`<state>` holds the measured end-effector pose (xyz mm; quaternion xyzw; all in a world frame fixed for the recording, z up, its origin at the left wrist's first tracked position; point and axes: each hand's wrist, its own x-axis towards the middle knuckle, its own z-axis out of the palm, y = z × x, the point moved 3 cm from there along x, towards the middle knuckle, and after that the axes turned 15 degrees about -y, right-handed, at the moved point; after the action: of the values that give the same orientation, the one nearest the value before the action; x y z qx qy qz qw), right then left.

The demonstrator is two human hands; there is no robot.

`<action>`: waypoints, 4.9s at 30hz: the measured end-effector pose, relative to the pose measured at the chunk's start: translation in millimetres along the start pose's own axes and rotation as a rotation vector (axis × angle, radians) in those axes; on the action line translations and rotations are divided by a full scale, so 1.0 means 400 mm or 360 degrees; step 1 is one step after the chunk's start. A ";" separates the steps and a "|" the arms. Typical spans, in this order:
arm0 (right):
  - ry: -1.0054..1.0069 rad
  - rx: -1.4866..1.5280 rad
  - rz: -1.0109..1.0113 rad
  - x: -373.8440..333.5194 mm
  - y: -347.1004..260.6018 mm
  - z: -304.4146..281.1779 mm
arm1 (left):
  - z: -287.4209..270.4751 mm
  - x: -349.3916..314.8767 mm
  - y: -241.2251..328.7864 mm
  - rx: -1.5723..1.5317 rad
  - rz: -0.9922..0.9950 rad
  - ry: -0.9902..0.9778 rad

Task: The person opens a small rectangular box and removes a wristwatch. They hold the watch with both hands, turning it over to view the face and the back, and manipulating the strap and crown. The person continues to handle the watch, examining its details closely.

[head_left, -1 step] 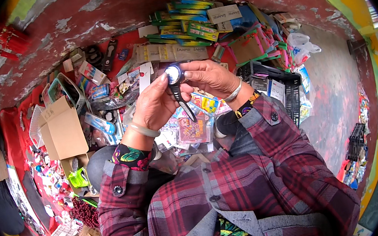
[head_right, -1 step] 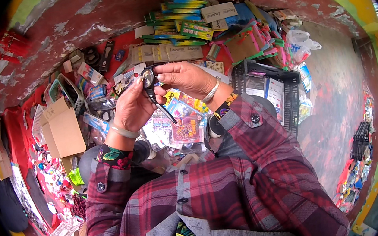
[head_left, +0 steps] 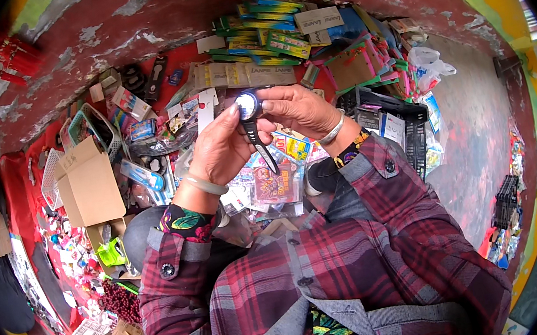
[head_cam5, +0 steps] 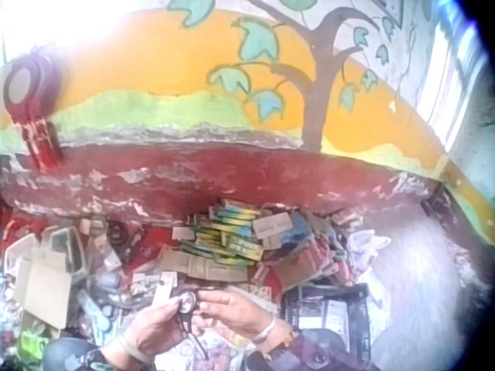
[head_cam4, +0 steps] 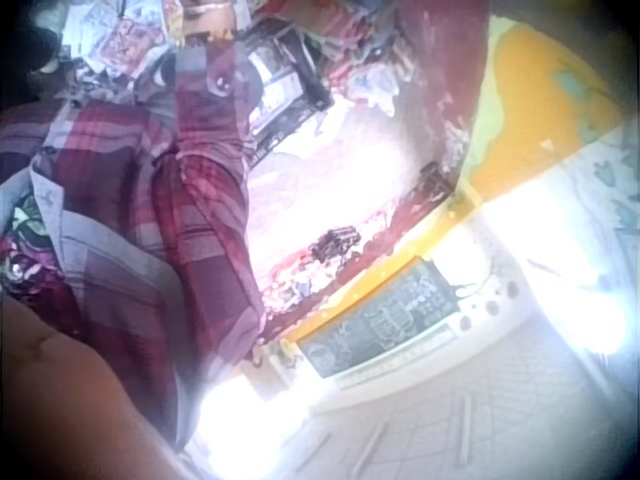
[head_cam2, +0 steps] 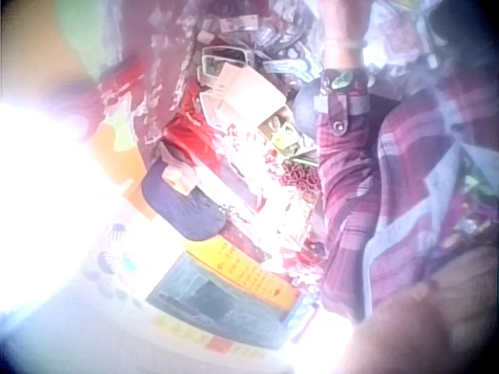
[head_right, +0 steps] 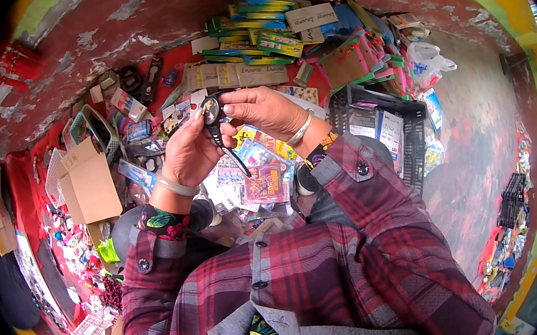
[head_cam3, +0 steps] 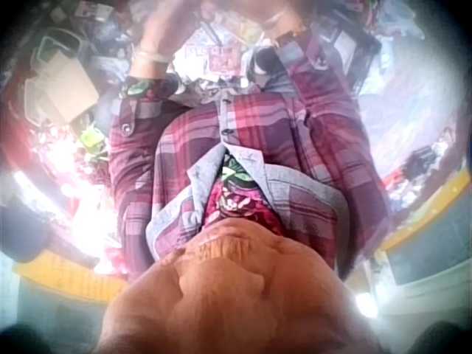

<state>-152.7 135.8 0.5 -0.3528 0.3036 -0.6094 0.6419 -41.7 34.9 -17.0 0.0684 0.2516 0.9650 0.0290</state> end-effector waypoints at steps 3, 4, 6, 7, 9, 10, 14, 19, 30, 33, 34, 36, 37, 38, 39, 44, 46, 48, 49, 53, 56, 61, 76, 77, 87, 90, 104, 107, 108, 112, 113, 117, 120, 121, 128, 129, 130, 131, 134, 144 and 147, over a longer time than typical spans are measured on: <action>-0.0004 -0.0011 -0.0008 -0.001 0.006 -0.007 | 0.005 0.003 0.000 -0.0061 0.0012 -0.0069; -0.0012 0.0000 -0.0010 0.000 0.004 -0.005 | 0.006 0.005 0.001 -0.0062 0.0009 -0.0085; -0.0030 0.0025 -0.0016 -0.001 0.003 -0.005 | 0.010 0.007 0.001 -0.0058 0.0011 -0.0102; -0.0040 0.0041 -0.0020 -0.004 0.006 -0.007 | 0.012 0.007 0.000 -0.0053 0.0014 -0.0104; -0.0051 0.0071 -0.0022 -0.006 0.005 -0.005 | 0.013 0.007 0.000 -0.0033 0.0002 -0.0096; -0.0054 0.0086 -0.0019 -0.005 0.000 0.001 | 0.013 0.006 0.000 -0.0016 -0.0014 -0.0085; -0.0070 0.0145 -0.0004 -0.007 -0.001 0.001 | 0.021 0.009 -0.001 0.0070 -0.0008 -0.0109; -0.0067 0.0125 -0.0028 -0.008 -0.003 0.000 | 0.024 0.012 -0.003 0.0112 0.0036 -0.0136; -0.0014 -0.0115 -0.0063 -0.012 -0.003 0.000 | 0.042 0.017 -0.002 0.0164 0.0066 -0.0096; 0.0038 -0.0214 -0.0031 -0.014 -0.014 0.011 | 0.040 0.015 -0.003 0.0181 0.0077 -0.0106; 0.0058 -0.0237 -0.0024 -0.015 -0.016 0.012 | 0.038 0.014 -0.004 0.0205 0.0078 -0.0106; 0.0100 -0.0253 -0.0037 -0.015 -0.017 0.012 | 0.032 0.013 -0.005 0.0252 0.0087 -0.0086; 0.0126 -0.0247 -0.0057 -0.014 -0.016 0.012 | 0.027 0.014 -0.006 0.0272 0.0092 -0.0070; 0.0152 -0.0241 -0.0078 -0.015 -0.016 0.011 | 0.024 0.015 -0.007 0.0292 0.0097 -0.0053; 0.0134 -0.0235 -0.0065 -0.017 -0.014 0.009 | 0.026 0.016 -0.008 0.0311 0.0082 -0.0034; 0.0159 -0.0206 -0.0080 -0.020 -0.010 0.004 | 0.020 0.018 -0.015 0.0356 0.0041 0.0003; 0.0156 -0.0190 -0.0084 -0.020 -0.007 0.003 | 0.021 0.018 -0.015 0.0349 0.0046 -0.0001; 0.0142 -0.0188 -0.0063 -0.020 -0.004 -0.001 | 0.019 0.018 -0.018 0.0319 0.0052 -0.0031; 0.0126 -0.0195 -0.0040 -0.021 -0.004 -0.005 | 0.013 0.018 -0.021 0.0295 0.0059 -0.0059; 0.0103 -0.0124 -0.0017 -0.022 0.002 -0.010 | 0.009 0.017 -0.019 0.0331 0.0066 -0.0089; 0.0080 -0.0110 0.0003 -0.025 -0.004 -0.010 | 0.021 0.019 -0.016 0.0330 0.0058 -0.0076; 0.0006 0.0210 -0.0142 -0.019 -0.003 -0.008 | 0.045 0.020 0.003 0.0352 0.0052 -0.0038; -0.0011 0.0382 -0.0176 -0.020 0.022 -0.017 | 0.036 0.021 -0.014 0.0230 0.0111 0.0236; -0.0007 0.0457 -0.0178 -0.021 0.024 -0.016 | 0.039 0.020 -0.014 0.0217 0.0100 0.0242; 0.0060 0.0457 -0.0149 -0.018 0.051 -0.037 | 0.000 0.018 -0.027 0.0476 0.0136 0.0238; 0.0106 0.0458 -0.0173 -0.012 0.051 -0.042 | -0.012 0.023 -0.028 0.0460 0.0201 0.0293; 0.0404 0.0014 -0.0208 -0.011 0.020 -0.035 | -0.007 0.014 -0.012 0.0236 0.0106 0.0364; 0.0408 0.0036 -0.0195 -0.011 0.015 -0.031 | -0.005 0.014 -0.013 0.0232 0.0122 0.0340; 0.0399 0.0038 -0.0200 -0.011 0.014 -0.031 | -0.002 0.015 -0.013 0.0221 0.0133 0.0337; 0.0431 0.0018 -0.0198 -0.013 0.016 -0.033 | 0.003 0.018 -0.015 0.0200 0.0143 0.0341; 0.0454 0.0007 -0.0195 -0.013 0.016 -0.033 | 0.003 0.018 -0.016 0.0190 0.0139 0.0340; 0.0378 0.0077 -0.0204 -0.015 0.021 -0.040 | 0.022 0.023 -0.006 0.0264 0.0123 0.0202; 0.0299 0.0157 -0.0205 -0.014 0.020 -0.038 | 0.030 0.022 -0.003 0.0260 0.0116 0.0188; 0.0304 0.0155 -0.0205 -0.014 0.020 -0.037 | 0.032 0.021 -0.002 0.0253 0.0117 0.0184; 0.0316 0.0131 -0.0202 -0.013 0.019 -0.036 | 0.037 0.021 -0.001 0.0249 0.0118 0.0196; 0.0306 0.0138 -0.0201 -0.013 0.020 -0.037 | 0.037 0.021 -0.001 0.0257 0.0119 0.0199; 0.0297 0.0144 -0.0201 -0.014 0.020 -0.038 | 0.038 0.021 -0.001 0.0259 0.0108 0.0192; 0.0287 0.0151 -0.0200 -0.015 0.020 -0.038 | 0.039 0.020 0.000 0.0260 0.0098 0.0186; 0.0310 0.0116 -0.0181 -0.015 0.016 -0.036 | 0.040 0.019 0.000 0.0266 0.0078 0.0192; 0.0430 -0.0005 -0.0212 -0.011 0.019 -0.038 | 0.025 0.015 -0.006 0.0280 0.0093 0.0206; 0.0437 0.0025 -0.0307 -0.004 0.018 -0.039 | 0.037 0.023 0.000 0.0351 0.0178 0.0244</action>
<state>-161.4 136.2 -14.3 -0.2886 0.3484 -0.7130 0.5356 -48.7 42.7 -2.9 0.0113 0.3533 0.9340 -0.0517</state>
